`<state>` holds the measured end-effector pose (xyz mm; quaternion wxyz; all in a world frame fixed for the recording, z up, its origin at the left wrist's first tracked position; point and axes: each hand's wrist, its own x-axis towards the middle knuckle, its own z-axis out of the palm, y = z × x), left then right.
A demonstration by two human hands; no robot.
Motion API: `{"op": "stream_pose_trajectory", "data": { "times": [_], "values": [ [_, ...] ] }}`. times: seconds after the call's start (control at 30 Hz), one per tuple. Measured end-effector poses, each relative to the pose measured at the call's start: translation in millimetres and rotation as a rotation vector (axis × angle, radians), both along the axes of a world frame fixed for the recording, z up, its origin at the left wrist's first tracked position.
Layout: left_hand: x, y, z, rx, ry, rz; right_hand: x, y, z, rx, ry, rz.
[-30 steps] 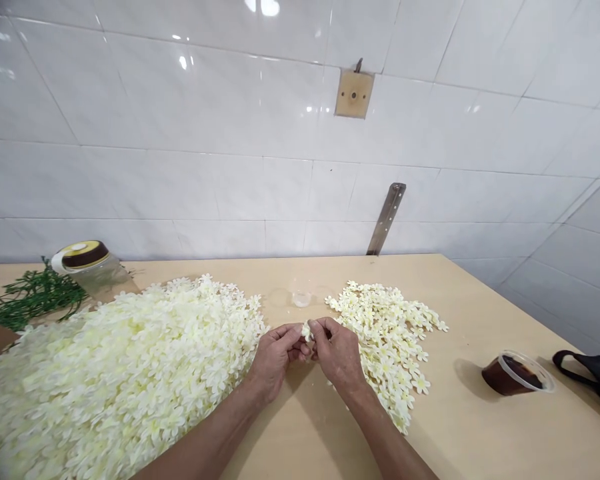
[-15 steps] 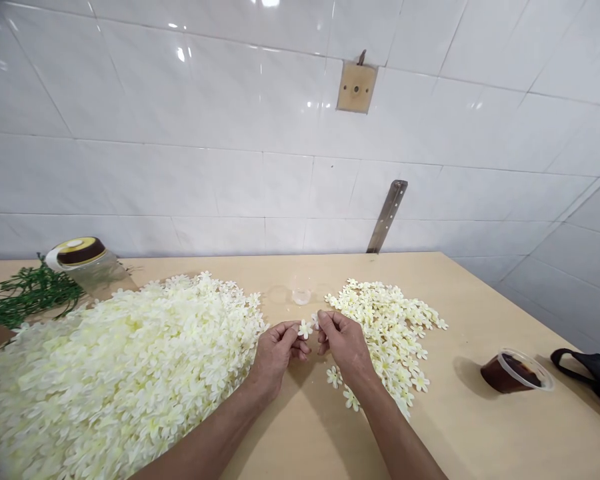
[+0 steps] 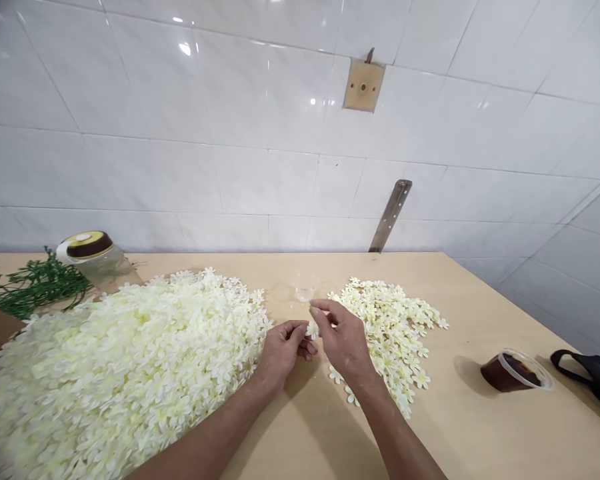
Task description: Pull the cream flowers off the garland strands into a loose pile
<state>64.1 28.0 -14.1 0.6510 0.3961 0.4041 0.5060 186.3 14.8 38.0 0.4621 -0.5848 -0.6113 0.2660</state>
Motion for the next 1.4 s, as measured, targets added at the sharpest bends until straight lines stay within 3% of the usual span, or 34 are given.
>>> {"op": "stream_pose_trajectory", "data": {
  "times": [0.07, 0.17, 0.4, 0.5, 0.63, 0.73, 1.03, 1.4],
  "values": [
    [1, 2, -1.5, -0.033, -0.010, 0.031, 8, 2, -11.3, 0.092, -0.159, -0.063],
    [1, 4, -4.4, -0.017, -0.030, 0.068, 14, 4, -24.0, 0.138, -0.306, -0.003],
    [1, 5, -7.4, 0.019, -0.044, 0.068, 12, 5, -35.6, 0.139, -0.340, 0.026],
    [0, 3, -4.4, 0.003, -0.053, 0.064, 13, 5, -31.7, 0.039, -0.233, 0.008],
    [-2, 2, -0.6, -0.017, -0.073, 0.042, 12, 3, -20.1, -0.230, -0.009, 0.026],
    [-3, 3, -0.5, -0.020, -0.080, 0.029, 11, 3, -16.4, -0.297, 0.071, 0.028],
    [-3, 4, -4.9, -0.016, -0.103, 0.015, 8, 5, -30.9, -0.201, 0.044, -0.050],
    [-3, 3, -1.0, -0.031, -0.098, 0.013, 7, 0, -32.3, 0.001, -0.183, -0.112]
  ]
}}
